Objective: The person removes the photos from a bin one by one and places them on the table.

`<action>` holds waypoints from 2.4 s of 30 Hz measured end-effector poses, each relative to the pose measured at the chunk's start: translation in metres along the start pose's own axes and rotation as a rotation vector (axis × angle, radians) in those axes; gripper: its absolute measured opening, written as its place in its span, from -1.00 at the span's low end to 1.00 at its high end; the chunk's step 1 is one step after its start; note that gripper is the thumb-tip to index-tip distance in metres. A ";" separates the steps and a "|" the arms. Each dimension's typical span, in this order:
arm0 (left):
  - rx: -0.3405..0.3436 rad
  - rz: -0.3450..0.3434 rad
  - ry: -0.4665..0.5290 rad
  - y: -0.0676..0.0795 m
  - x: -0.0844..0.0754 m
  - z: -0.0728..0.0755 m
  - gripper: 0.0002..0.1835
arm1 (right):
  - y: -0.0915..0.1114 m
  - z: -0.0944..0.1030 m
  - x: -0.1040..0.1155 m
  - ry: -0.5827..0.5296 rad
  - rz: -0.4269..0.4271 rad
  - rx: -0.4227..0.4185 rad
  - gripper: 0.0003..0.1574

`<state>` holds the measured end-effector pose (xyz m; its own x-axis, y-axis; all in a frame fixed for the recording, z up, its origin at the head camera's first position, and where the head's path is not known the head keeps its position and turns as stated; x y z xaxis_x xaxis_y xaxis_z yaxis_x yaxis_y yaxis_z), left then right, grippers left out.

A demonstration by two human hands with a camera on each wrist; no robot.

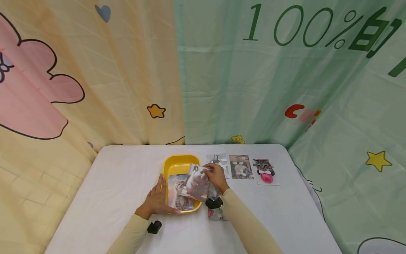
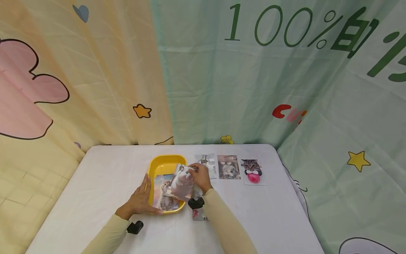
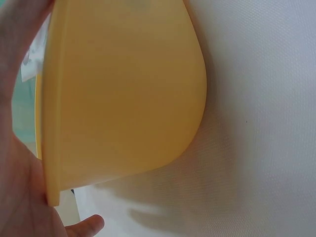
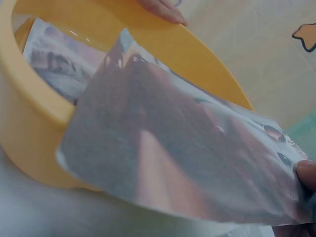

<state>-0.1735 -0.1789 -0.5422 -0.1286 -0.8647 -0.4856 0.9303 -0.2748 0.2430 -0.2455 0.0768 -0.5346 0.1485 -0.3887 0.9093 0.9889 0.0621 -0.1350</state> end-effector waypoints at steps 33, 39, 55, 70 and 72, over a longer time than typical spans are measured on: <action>0.025 0.026 0.006 -0.001 0.000 -0.001 0.67 | 0.038 0.154 -0.091 -0.015 -0.302 0.024 -0.61; 0.032 0.032 0.000 -0.002 0.000 0.001 0.68 | 0.046 0.162 -0.110 0.070 -0.313 0.025 -0.60; 0.024 0.027 0.015 -0.002 0.002 -0.003 0.67 | 0.059 0.153 -0.108 0.254 -0.258 -0.010 -0.69; 0.034 0.047 0.014 -0.001 0.003 -0.002 0.68 | 0.052 0.138 -0.079 0.238 -0.161 -0.024 -0.66; 0.037 0.050 0.013 -0.001 0.002 -0.001 0.68 | 0.048 0.128 -0.071 0.213 -0.139 -0.005 -0.66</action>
<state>-0.1743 -0.1805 -0.5444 -0.0774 -0.8724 -0.4825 0.9219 -0.2468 0.2985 -0.2088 0.2247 -0.5557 0.0085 -0.5779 0.8161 0.9998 -0.0097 -0.0173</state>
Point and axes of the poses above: each hand's wrist, its own y-axis away from the middle knuckle, its own z-axis out of the back of the hand, x = y × z, the point moved 2 cm from there along -y, towards the middle knuckle
